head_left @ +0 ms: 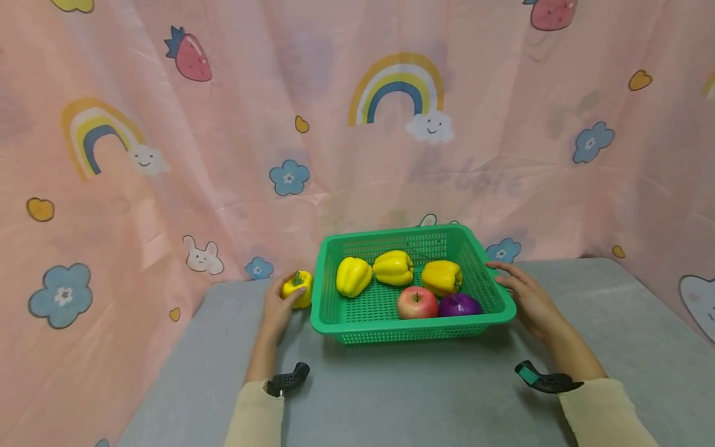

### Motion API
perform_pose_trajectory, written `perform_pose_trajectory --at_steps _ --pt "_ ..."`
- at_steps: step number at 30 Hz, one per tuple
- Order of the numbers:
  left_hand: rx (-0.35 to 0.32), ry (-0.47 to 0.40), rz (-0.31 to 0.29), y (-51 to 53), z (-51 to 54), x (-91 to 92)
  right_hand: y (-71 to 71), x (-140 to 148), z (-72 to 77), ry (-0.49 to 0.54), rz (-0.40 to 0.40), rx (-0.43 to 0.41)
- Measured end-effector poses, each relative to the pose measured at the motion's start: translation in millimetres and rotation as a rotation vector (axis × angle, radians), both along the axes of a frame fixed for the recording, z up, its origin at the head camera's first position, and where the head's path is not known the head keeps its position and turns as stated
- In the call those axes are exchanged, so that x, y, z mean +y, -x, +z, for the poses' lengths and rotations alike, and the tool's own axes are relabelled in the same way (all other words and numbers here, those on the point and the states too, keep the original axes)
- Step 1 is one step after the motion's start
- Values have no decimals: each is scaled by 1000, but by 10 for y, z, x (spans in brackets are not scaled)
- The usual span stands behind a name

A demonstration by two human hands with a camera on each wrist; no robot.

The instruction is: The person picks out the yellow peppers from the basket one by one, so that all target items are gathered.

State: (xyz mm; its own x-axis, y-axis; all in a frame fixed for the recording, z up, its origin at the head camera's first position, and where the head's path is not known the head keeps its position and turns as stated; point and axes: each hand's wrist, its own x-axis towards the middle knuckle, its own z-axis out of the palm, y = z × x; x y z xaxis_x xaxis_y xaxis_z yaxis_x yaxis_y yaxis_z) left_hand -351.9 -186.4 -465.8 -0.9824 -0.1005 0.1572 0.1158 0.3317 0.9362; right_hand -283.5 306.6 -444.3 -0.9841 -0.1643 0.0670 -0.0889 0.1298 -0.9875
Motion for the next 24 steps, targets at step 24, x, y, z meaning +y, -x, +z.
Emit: perform_pose_trajectory --at_steps 24 --pt "65 -57 73 -89 347 -14 9 12 -42 50 23 35"
